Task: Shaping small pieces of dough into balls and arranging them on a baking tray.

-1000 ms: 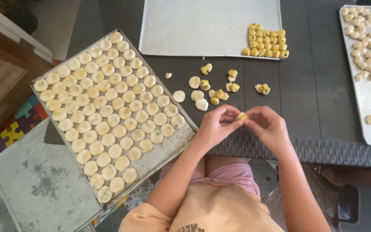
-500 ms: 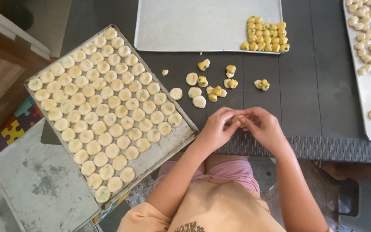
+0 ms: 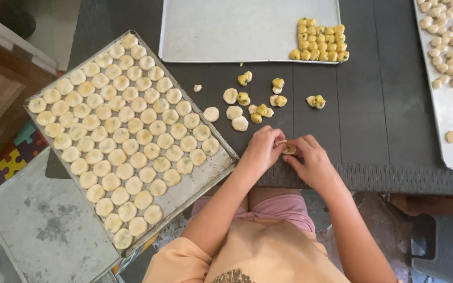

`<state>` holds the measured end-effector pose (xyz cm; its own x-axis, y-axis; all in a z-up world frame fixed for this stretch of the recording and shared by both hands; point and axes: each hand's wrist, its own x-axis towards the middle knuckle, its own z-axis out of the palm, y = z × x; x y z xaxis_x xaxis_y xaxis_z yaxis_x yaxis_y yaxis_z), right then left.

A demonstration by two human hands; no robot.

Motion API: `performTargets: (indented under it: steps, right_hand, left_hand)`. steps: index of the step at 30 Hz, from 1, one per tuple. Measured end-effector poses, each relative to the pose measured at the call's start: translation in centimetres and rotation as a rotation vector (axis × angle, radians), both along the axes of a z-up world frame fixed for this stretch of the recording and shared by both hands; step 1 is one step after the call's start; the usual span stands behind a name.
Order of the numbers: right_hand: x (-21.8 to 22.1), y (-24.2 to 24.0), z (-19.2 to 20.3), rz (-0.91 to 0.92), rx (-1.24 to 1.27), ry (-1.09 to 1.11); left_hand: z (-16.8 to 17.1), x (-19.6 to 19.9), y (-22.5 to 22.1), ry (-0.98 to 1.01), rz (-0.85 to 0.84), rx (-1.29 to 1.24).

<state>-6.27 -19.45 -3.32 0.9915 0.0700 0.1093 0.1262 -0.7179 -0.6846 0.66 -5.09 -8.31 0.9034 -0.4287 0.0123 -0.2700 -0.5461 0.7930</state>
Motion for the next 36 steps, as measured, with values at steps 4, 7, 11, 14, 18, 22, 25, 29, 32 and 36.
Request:
performTargets:
  steps: [4,7,11,14,18,22,25,29,32,36]
  right_hand:
    - [-0.1,-1.1,-2.1,0.016,-0.144,-0.044]
    - [0.1,-0.6,-0.9,-0.008,-0.093,-0.023]
    - [0.2,-0.6,-0.9,-0.028,0.048,0.065]
    - [-0.2,-0.4,-0.3,-0.004,0.063,0.071]
    - [-0.2,-0.5,-1.3,-0.007,0.035,-0.006]
    - [0.1,-0.5,-0.6,-0.058,0.030,-0.042]
    - [0.1,-0.2,0.2,-0.058,0.213,0.003]
    - [0.4,0.2,1.1,-0.032,0.146,-0.006]
    - [0.5,0.4,1.5,-0.060,0.116,-0.025]
    - [0.5,0.1,0.3,-0.104,0.097,-0.071]
  left_hand:
    - [1.0,-0.3,0.0,-0.065,-0.082,0.016]
    - [1.4,-1.2,0.7,-0.020,0.010,-0.173]
    - [-0.9,-1.6,0.4,0.155,0.036,-0.290]
    - [-0.7,-1.6,-0.1,0.102,0.063,-0.294]
    - [0.7,-1.4,-0.3,-0.060,0.053,-0.158]
    - [0.7,-1.6,0.5,-0.044,0.057,-0.223]
    - [2.1,-2.5,1.2,0.128,0.048,-0.288]
    - [1.1,-2.3,0.9,0.239,0.060,-0.445]
    - [1.8,-2.1,0.5,0.221,0.109,-0.425]
    - [2.8,-2.3,0.0,0.133,0.126,-0.312]
